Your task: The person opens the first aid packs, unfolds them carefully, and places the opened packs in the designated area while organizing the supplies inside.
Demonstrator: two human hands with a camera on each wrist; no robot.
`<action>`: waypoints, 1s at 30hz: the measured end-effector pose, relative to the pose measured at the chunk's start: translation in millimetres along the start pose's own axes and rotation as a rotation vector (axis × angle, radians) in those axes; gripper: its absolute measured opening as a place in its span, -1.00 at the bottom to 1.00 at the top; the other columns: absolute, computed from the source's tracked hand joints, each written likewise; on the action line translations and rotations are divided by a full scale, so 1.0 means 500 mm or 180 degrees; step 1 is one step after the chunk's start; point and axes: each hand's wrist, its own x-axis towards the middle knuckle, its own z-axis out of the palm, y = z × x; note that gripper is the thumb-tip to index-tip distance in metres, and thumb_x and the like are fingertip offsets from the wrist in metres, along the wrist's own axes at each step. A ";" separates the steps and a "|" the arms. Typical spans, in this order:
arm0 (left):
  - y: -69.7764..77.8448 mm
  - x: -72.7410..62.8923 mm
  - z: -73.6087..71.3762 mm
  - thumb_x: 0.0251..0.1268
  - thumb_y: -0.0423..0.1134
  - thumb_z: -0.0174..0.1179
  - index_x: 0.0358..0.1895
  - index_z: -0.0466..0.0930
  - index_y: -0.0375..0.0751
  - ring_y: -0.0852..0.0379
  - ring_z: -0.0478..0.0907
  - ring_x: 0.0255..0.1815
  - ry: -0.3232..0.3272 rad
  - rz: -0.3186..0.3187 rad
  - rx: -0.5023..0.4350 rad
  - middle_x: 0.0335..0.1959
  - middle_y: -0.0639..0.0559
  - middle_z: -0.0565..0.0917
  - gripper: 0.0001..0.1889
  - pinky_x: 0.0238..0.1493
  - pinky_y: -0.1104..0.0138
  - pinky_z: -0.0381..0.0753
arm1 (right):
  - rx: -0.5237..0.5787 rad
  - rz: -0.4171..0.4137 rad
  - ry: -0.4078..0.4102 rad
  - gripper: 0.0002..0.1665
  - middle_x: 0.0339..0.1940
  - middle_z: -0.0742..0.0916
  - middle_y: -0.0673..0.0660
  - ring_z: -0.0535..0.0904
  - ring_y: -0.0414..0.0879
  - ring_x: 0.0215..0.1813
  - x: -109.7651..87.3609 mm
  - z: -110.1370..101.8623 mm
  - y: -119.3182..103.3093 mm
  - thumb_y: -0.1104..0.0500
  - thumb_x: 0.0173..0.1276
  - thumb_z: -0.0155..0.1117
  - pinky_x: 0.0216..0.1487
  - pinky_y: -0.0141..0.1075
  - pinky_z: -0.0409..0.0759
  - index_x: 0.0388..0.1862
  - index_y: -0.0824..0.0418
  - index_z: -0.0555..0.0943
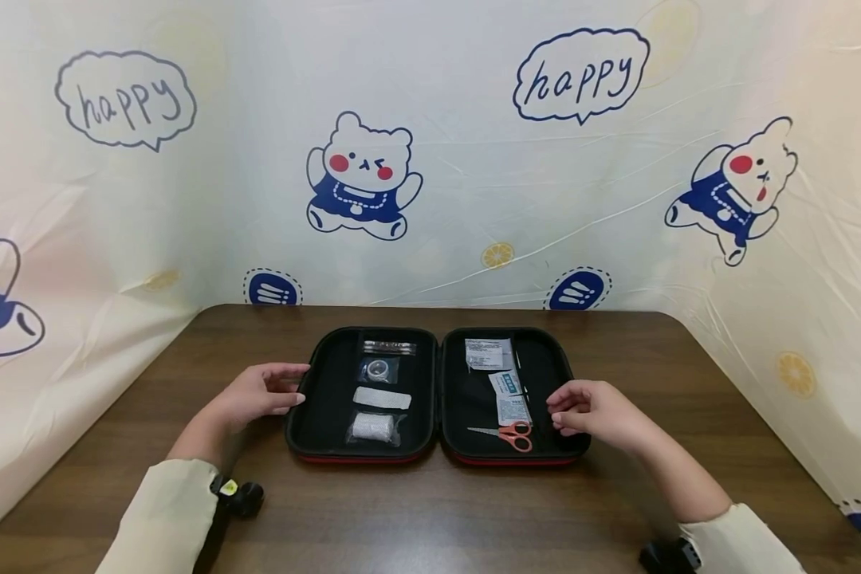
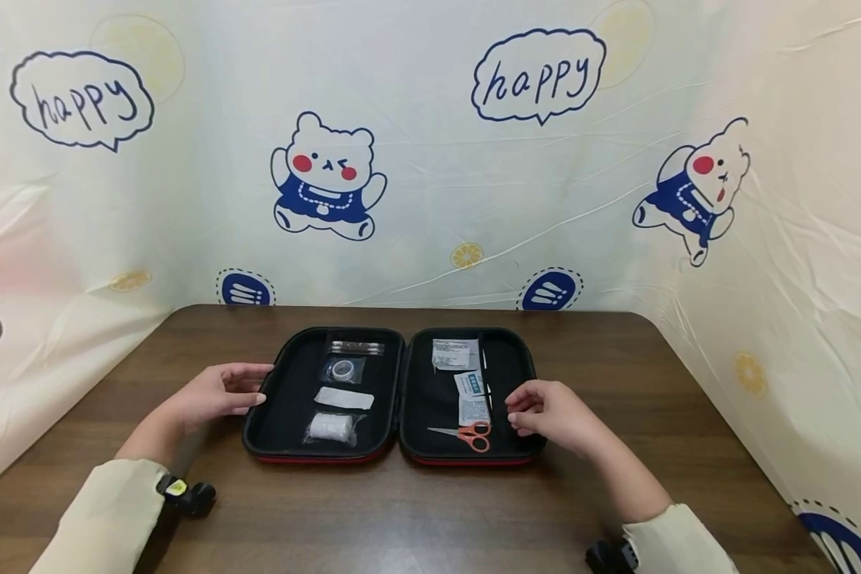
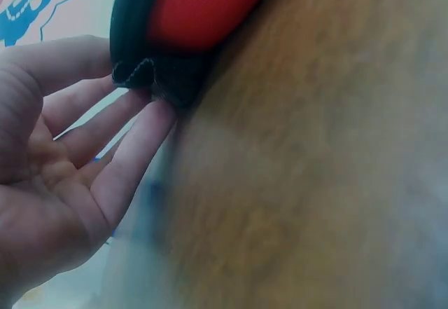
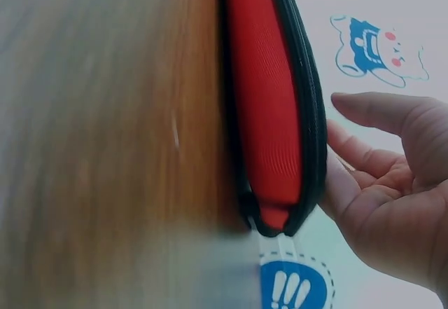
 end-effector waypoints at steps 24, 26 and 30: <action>0.045 -0.119 -0.031 0.22 0.03 0.34 0.16 0.59 -0.18 -0.04 0.60 -0.07 0.0730 0.0619 0.0926 0.01 -0.20 0.65 -0.48 -0.21 0.28 0.65 | -0.0824 -0.0095 0.0932 -0.61 -0.15 0.71 0.29 0.67 0.13 -0.20 -0.091 -0.102 0.009 0.14 0.36 0.32 -0.25 -0.24 0.70 0.03 0.39 0.57; 0.050 -0.132 -0.036 0.20 0.04 0.36 0.08 0.64 -0.13 -0.05 0.59 -0.09 0.0980 0.0745 0.1343 -0.06 -0.12 0.68 -0.54 -0.26 0.26 0.60 | -0.1149 -0.0078 0.1076 -0.62 -0.17 0.72 0.24 0.66 0.09 -0.21 -0.098 -0.113 0.007 0.09 0.37 0.32 -0.28 -0.26 0.68 0.01 0.34 0.60; 0.057 -0.149 -0.041 0.13 -0.08 0.43 -0.09 0.71 -0.13 -0.05 0.60 -0.19 0.1483 0.1177 0.1982 -0.19 -0.04 0.68 -0.68 -0.35 0.21 0.53 | -0.1676 -0.0021 0.1316 -0.61 -0.16 0.73 0.23 0.65 0.11 -0.17 -0.105 -0.130 0.002 0.03 0.36 0.33 -0.28 -0.21 0.67 -0.01 0.30 0.62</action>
